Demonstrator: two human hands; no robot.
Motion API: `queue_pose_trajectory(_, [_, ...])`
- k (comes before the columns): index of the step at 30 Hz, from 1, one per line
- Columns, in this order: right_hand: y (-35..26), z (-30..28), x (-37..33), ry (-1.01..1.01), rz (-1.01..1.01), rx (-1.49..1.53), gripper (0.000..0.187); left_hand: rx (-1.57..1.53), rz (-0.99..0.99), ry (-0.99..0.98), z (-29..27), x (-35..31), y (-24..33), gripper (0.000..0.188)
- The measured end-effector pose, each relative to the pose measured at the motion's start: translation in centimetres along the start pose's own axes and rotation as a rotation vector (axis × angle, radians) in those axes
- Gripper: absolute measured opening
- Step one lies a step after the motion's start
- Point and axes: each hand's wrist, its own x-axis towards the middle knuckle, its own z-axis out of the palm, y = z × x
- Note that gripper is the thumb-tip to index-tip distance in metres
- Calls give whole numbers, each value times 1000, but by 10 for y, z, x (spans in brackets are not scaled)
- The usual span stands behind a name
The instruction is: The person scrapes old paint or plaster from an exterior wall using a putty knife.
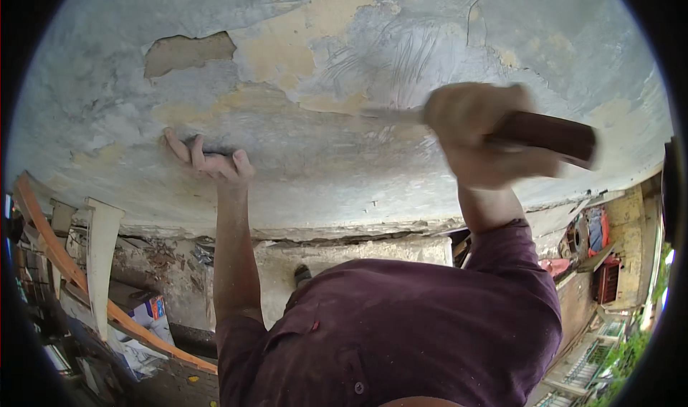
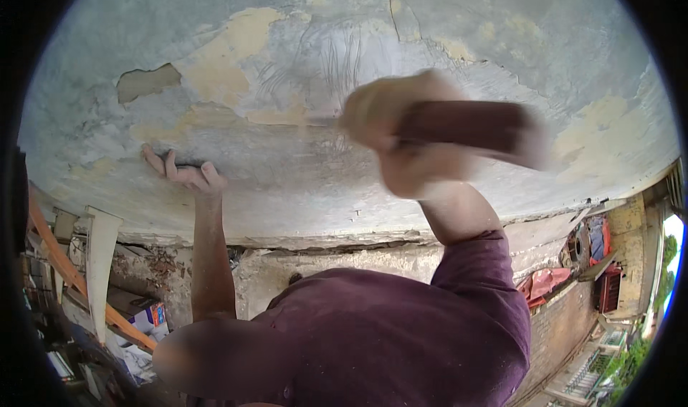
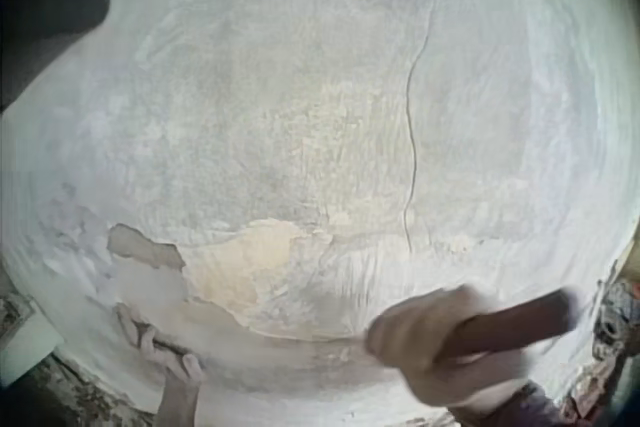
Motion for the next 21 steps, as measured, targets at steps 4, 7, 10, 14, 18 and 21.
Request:
queue_pose_trajectory(4, [-25,-6,24,-26,-112,25,69,28,-53,-17,-12,-2,11,46])
queue_pose_trajectory(7, [-1,4,8,-65,-40,4,68,-156,-237,39,-25,-27,51,44])
queue_pose_trajectory(10, [-15,0,26,-28,-106,57,68,-286,-302,-254,-74,-104,82,46])
queue_pose_trajectory(14, [16,1,6,-261,230,117,59,-252,-841,-524,-161,-196,87,36])
queue_pose_trajectory(18, [-10,2,16,-26,-74,7,67,203,-1202,-685,-256,-280,85,38])
queue_pose_trajectory(21, [-1,4,18,-106,8,-35,65,469,-1408,-672,-348,-361,99,39])
